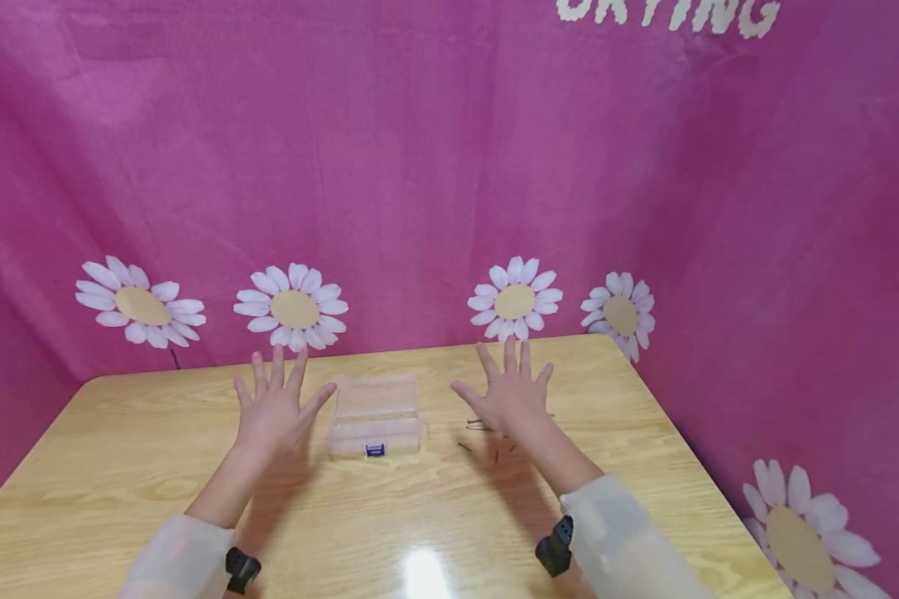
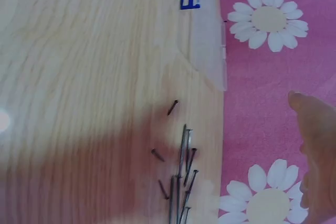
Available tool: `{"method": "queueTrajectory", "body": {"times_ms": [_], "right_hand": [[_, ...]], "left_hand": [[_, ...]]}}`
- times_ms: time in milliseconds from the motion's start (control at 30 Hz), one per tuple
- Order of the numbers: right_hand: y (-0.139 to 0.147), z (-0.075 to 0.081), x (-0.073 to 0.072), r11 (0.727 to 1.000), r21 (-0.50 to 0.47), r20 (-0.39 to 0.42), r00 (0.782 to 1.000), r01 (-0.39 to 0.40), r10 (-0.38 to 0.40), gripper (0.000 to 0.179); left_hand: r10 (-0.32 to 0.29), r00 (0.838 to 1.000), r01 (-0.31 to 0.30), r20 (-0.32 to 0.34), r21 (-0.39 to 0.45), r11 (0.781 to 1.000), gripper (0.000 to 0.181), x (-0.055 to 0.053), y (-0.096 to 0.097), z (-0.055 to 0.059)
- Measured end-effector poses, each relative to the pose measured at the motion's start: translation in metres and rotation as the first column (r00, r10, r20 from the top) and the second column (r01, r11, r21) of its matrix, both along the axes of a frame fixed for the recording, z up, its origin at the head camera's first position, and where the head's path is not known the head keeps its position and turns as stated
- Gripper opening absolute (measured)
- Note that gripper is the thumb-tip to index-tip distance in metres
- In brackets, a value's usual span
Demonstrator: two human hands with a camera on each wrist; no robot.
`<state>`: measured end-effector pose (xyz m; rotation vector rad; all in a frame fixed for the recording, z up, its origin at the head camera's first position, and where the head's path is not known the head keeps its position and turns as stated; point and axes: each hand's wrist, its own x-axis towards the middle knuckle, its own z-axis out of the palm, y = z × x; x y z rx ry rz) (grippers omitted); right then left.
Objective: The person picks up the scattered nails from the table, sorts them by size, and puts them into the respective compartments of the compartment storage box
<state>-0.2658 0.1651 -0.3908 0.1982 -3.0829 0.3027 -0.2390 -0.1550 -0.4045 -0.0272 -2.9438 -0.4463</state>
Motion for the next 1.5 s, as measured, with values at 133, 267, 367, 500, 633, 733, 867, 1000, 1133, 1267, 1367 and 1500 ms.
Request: {"method": "queueTrajectory", "body": {"times_ms": [133, 267, 367, 500, 633, 733, 867, 1000, 1133, 1267, 1367, 1500], "right_hand": [[0.005, 0.0, 0.0, 1.0, -0.008, -0.036, 0.999, -0.016, 0.016, 0.079], [0.014, -0.005, 0.002, 0.999, -0.012, -0.094, 0.995, -0.046, 0.045, 0.074], [0.023, -0.009, 0.003, 0.996, -0.021, -0.132, 0.987, -0.09, 0.087, 0.068], [0.036, -0.011, 0.006, 0.991, -0.038, -0.141, 0.982, -0.129, 0.122, 0.06], [0.046, -0.012, 0.008, 0.988, -0.071, -0.089, 0.988, -0.134, 0.128, 0.051], [0.052, -0.015, 0.009, 0.985, -0.103, -0.042, 0.99, -0.14, 0.137, 0.044], [0.061, -0.021, 0.01, 0.974, -0.152, 0.002, 0.986, -0.167, 0.17, 0.03], [0.068, -0.028, 0.011, 0.96, -0.202, 0.046, 0.977, -0.193, 0.206, 0.019], [0.071, -0.036, 0.012, 0.943, -0.247, 0.069, 0.967, -0.223, 0.247, 0.01], [0.073, -0.044, 0.011, 0.932, -0.265, 0.072, 0.959, -0.246, 0.274, 0.007], [0.075, -0.049, 0.01, 0.929, -0.279, 0.083, 0.958, -0.242, 0.274, 0.007], [0.076, -0.055, 0.01, 0.922, -0.293, 0.083, 0.954, -0.254, 0.289, 0.006]], "left_hand": [[-0.002, 1.0, 0.002, -0.013, 0.019, 1.0, 0.078, 0.001, -0.003, -0.001], [-0.004, 0.999, 0.005, -0.032, 0.038, 0.999, 0.075, 0.001, -0.007, -0.004], [-0.017, 0.999, 0.02, -0.042, 0.087, 0.996, 0.073, 0.002, -0.009, -0.005], [-0.076, 0.997, 0.075, -0.003, 0.222, 0.972, 0.068, 0.003, -0.011, -0.005], [-0.136, 0.988, 0.101, 0.075, 0.358, 0.928, 0.062, 0.003, -0.013, -0.011], [-0.155, 0.979, 0.085, 0.13, 0.428, 0.9, 0.059, 0.003, -0.013, -0.016], [-0.186, 0.968, 0.082, 0.167, 0.49, 0.868, 0.057, 0.003, -0.013, -0.021], [-0.202, 0.964, 0.083, 0.176, 0.522, 0.849, 0.056, 0.003, -0.013, -0.026], [-0.206, 0.964, 0.087, 0.17, 0.53, 0.844, 0.055, 0.003, -0.013, -0.033], [-0.222, 0.958, 0.085, 0.18, 0.562, 0.823, 0.056, 0.001, -0.011, -0.037], [-0.229, 0.952, 0.07, 0.203, 0.585, 0.808, 0.056, 0.0, -0.01, -0.041], [-0.224, 0.947, 0.043, 0.229, 0.6, 0.799, 0.059, -0.002, -0.009, -0.045]]}}
